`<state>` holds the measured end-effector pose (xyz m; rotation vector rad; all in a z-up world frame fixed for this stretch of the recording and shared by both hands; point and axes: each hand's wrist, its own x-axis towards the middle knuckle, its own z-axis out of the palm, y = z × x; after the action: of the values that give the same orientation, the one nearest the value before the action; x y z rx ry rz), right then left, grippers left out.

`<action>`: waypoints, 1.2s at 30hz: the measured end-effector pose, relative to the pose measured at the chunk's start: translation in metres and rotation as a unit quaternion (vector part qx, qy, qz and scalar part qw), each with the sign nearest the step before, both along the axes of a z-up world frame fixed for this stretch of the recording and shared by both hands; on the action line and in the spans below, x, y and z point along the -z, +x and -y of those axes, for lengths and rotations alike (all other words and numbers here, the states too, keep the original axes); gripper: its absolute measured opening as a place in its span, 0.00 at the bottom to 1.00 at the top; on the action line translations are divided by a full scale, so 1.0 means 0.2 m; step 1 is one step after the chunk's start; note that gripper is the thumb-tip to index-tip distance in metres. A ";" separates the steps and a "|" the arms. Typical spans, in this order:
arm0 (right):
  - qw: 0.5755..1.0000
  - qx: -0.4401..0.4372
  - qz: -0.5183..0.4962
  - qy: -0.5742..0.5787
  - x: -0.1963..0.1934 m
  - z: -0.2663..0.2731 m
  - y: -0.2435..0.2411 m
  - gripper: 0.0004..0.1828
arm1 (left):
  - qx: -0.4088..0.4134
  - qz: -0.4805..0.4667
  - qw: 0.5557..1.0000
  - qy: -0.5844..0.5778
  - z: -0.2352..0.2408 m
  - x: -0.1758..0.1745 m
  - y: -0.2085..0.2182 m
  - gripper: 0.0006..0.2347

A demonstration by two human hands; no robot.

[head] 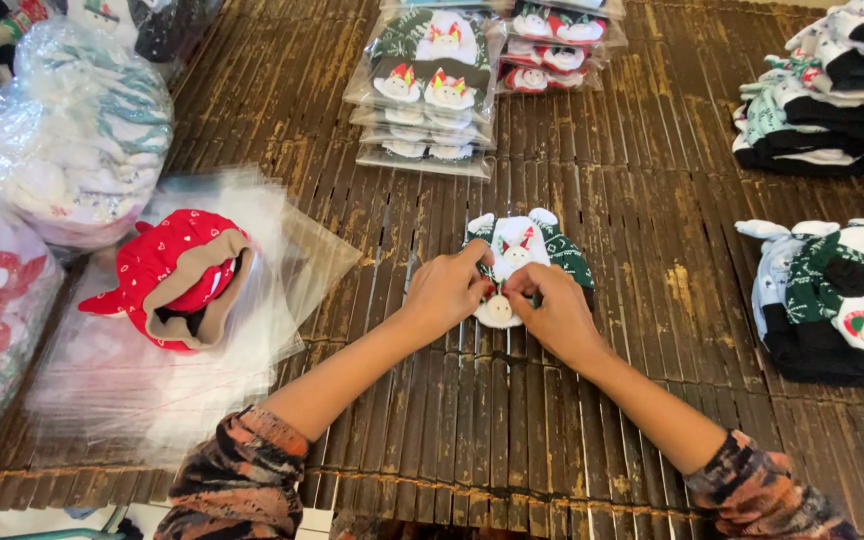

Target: Packaging small fabric items like hats and socks into plastic bags for retail

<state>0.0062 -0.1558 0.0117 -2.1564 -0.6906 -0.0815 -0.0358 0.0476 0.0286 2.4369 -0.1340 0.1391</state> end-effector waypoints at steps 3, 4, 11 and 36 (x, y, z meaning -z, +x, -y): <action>0.999 -0.020 0.036 -0.022 -0.03 0.01 -0.02 0.06 | 0.004 -0.036 0.999 0.008 -0.02 -0.02 -0.01 0.14; 0.998 -0.027 0.048 -0.030 -0.06 0.01 -0.03 0.06 | 0.008 -0.043 0.999 0.005 -0.02 -0.04 -0.02 0.16; 0.981 -0.063 0.180 -0.036 -0.06 0.05 -0.06 0.17 | -0.008 -0.048 0.997 -0.057 -0.04 -0.07 -0.05 0.16; 0.903 -0.152 0.345 -0.206 -0.06 0.02 -0.20 0.27 | -0.126 -0.110 0.935 0.312 -0.70 -0.13 0.07 0.08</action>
<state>-0.0347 -0.1590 0.0229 -2.3797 -1.5635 -0.6028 -0.0213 0.1870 0.0542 3.0758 0.2813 -0.0818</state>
